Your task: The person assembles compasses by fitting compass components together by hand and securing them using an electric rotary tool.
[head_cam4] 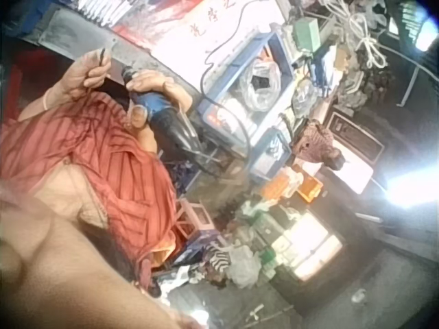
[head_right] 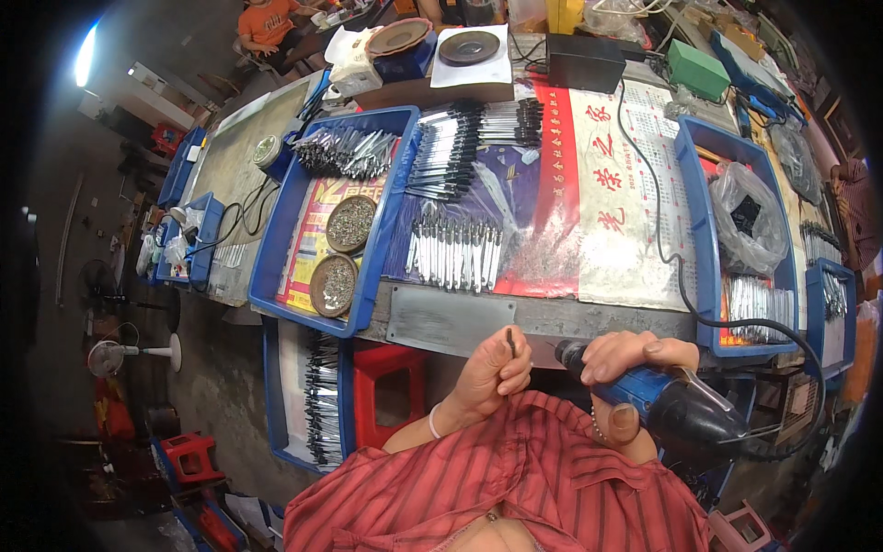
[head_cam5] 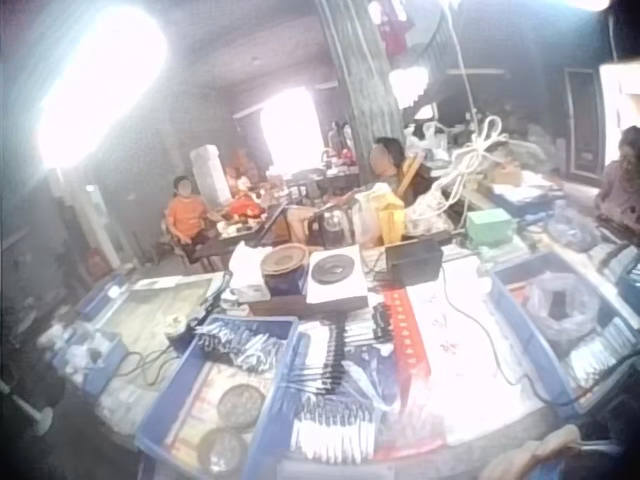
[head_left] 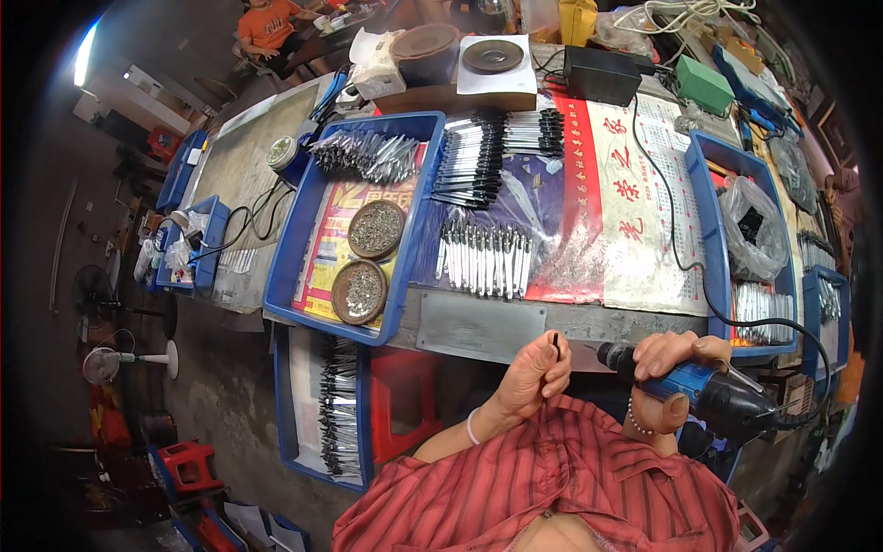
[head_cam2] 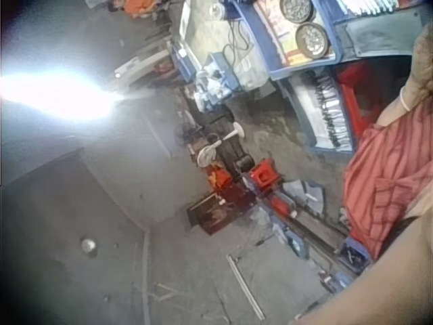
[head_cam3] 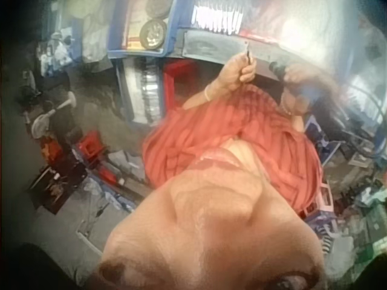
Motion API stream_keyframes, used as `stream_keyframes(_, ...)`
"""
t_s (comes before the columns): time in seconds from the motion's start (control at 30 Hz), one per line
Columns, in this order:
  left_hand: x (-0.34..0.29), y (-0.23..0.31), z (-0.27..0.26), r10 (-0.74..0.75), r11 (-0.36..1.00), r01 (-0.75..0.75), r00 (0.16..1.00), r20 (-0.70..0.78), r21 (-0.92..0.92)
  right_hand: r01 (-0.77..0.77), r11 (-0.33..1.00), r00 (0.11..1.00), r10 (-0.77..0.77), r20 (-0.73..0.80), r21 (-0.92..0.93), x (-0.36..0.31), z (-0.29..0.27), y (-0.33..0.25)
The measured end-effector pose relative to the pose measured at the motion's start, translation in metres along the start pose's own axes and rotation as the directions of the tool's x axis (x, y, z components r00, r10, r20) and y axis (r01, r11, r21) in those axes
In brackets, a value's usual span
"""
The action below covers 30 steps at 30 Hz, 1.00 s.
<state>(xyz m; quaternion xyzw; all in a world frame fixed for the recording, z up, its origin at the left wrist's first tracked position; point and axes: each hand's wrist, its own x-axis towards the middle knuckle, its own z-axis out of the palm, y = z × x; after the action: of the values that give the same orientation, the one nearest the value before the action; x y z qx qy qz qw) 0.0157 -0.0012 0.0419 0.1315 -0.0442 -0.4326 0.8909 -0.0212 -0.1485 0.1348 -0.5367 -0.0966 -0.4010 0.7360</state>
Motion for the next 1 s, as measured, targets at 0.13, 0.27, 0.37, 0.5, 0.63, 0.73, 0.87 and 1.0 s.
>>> stream_keyframes(0.13,-0.001,-0.01,-0.002,0.074,0.958,-0.028,0.985,-0.154,0.285,-0.002,1.0,1.0,0.002,0.005,-0.004,-0.004,-0.003,-0.001)
stream_keyframes(0.27,-0.003,-0.019,-0.006,0.117,0.845,0.045,0.956,-0.268,0.532,-0.002,1.0,1.0,0.002,0.023,-0.005,-0.002,-0.006,-0.004)
stream_keyframes(0.37,-0.011,-0.021,-0.013,0.133,0.832,0.064,0.941,-0.311,0.551,0.046,0.999,0.997,-0.048,0.065,0.018,-0.005,-0.013,-0.005)
stream_keyframes(0.5,-0.02,-0.022,-0.02,0.189,0.822,0.067,0.905,-0.381,0.565,0.048,0.999,0.99,-0.048,0.136,0.007,-0.009,-0.026,-0.003)
stream_keyframes(0.63,-0.034,-0.029,-0.03,0.184,0.841,0.063,0.901,-0.394,0.538,0.005,1.0,0.989,-0.002,0.145,-0.015,-0.017,-0.039,-0.005)
stream_keyframes(0.73,-0.041,-0.037,-0.035,0.13,0.867,0.092,0.907,-0.401,0.489,-0.029,1.0,0.985,0.029,0.173,-0.002,-0.023,-0.044,-0.006)
stream_keyframes(0.87,-0.042,-0.051,-0.04,0.04,0.901,0.145,0.911,-0.411,0.409,-0.069,0.995,0.986,0.079,0.145,-0.075,-0.03,-0.05,-0.007)
stream_keyframes(1.0,-0.039,-0.06,-0.044,0.007,0.928,0.162,0.893,-0.45,0.336,-0.167,0.971,0.979,0.184,0.089,-0.174,-0.04,-0.055,-0.005)
